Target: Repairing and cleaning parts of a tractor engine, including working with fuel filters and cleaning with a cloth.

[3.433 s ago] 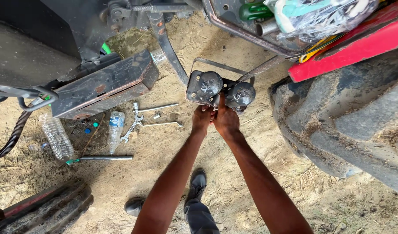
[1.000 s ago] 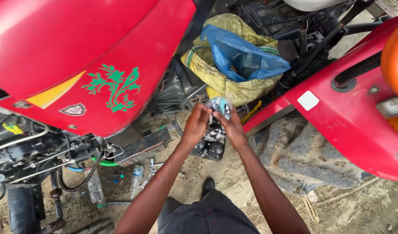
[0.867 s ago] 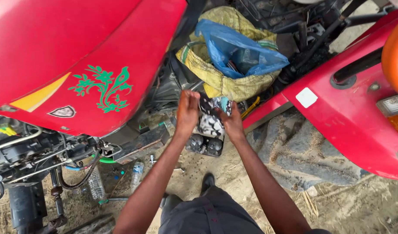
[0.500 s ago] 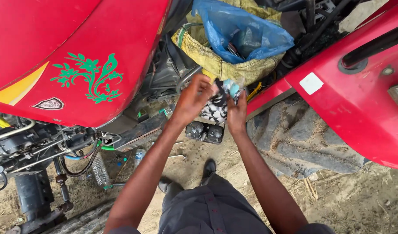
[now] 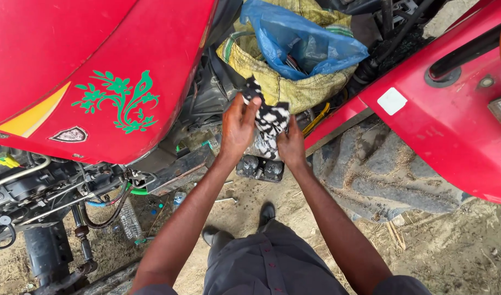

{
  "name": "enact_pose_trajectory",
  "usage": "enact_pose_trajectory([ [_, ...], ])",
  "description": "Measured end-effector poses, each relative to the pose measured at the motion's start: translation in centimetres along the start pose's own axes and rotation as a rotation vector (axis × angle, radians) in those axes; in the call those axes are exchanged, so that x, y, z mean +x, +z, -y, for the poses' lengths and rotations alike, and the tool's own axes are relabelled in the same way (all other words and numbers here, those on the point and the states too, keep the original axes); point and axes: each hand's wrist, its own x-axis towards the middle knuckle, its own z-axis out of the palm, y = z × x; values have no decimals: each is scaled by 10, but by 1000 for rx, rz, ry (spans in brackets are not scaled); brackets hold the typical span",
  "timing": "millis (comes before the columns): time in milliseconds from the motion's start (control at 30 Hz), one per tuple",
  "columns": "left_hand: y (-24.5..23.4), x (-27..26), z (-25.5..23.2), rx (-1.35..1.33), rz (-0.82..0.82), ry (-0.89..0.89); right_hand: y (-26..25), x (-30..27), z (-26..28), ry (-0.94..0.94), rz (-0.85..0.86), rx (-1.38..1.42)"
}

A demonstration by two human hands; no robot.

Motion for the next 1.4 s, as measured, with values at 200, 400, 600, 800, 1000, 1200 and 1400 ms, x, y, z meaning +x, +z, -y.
enact_pose_trajectory([
  [200, 10, 14, 0, -520, -96, -93, 12, 11, -23, -69, -38, -125],
  [400, 3, 27, 26, -197, 0, -286, 26, 26, -65, -189, -136, 99],
  [600, -11, 59, -10, -752, -178, -277, 16, 18, -61, -38, 0, 491],
  [800, 13, 65, 11, -776, 4, -280, 14, 17, -45, 261, 100, 1067],
  [1000, 45, 22, 78, -496, 76, -422, -4, 11, 8, 441, 231, 1126],
  [1200, 29, 53, 76, -858, -193, -694, 4, 19, -29, 335, 453, 863],
  [1400, 9, 89, 32, -1024, -114, -471, 15, 27, -69, 249, 532, 873],
])
